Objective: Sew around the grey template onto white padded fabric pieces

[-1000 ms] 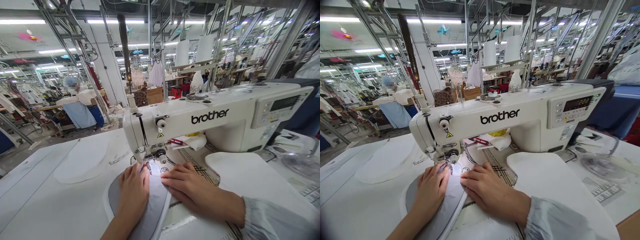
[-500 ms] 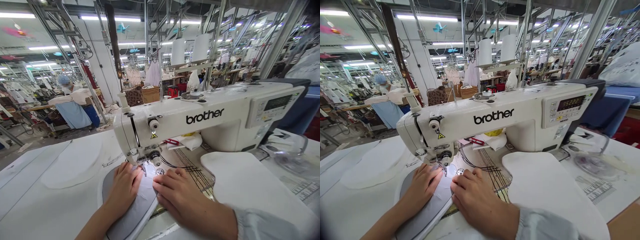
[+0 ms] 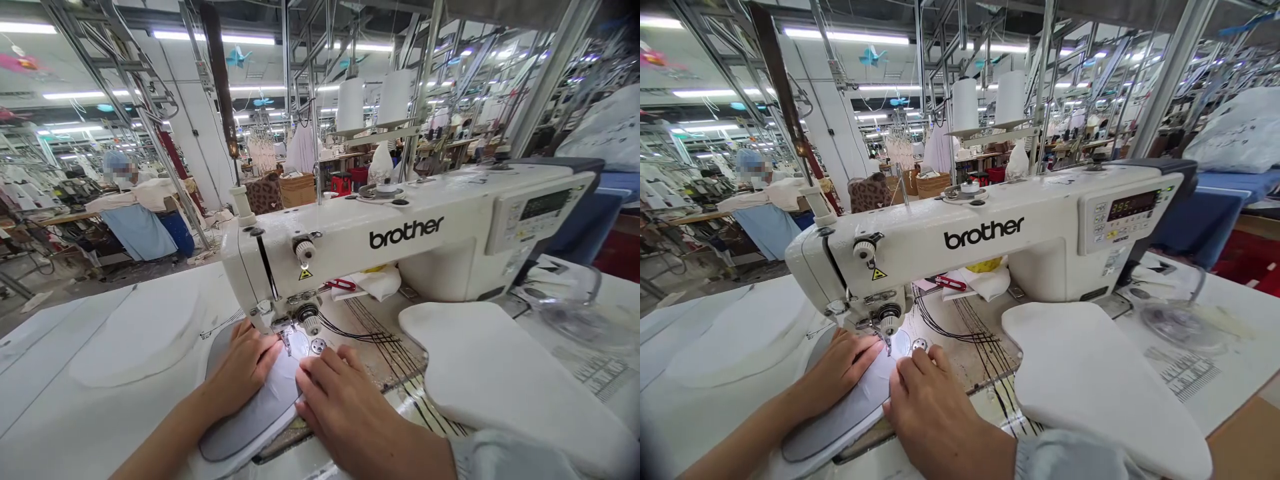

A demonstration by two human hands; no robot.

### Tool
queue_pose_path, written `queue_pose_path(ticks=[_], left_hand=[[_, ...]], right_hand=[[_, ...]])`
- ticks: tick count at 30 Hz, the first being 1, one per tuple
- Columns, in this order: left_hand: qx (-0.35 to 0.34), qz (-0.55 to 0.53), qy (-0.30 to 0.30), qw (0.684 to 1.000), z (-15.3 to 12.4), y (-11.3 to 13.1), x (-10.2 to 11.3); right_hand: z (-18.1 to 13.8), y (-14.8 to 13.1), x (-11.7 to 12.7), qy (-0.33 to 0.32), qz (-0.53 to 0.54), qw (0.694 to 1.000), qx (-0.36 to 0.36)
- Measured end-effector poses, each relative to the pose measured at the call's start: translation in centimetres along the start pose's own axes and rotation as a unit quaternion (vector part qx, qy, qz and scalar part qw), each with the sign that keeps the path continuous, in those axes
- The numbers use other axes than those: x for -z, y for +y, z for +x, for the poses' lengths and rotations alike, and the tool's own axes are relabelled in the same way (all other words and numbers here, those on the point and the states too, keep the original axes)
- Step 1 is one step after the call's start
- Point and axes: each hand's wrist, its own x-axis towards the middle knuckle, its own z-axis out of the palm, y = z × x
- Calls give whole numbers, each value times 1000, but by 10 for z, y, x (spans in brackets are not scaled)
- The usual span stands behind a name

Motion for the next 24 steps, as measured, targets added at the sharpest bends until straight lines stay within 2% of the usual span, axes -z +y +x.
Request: queue_pose_path(ticks=[8,11,14,16,19,24], left_hand=[[-32,14,-8,999,7,-4,11],[33,40,29,998,-3,6,8],[116,58,65,989,-18,19,-5],[135,60,70,986,-26,23,-13],[124,55,64,989,-29,21,-15],[71,34,65,995,-22,7,-7]], right_hand=[[2,-9,-9,9,-20,1000,-6],[2,-3,-6,-6,29,999,-25],[4,6,1,-42,110,992,-44],[5,11,5,-63,153,985,-50],[5,12,8,-69,175,981,-50],[5,5,5,-71,151,985,-47]])
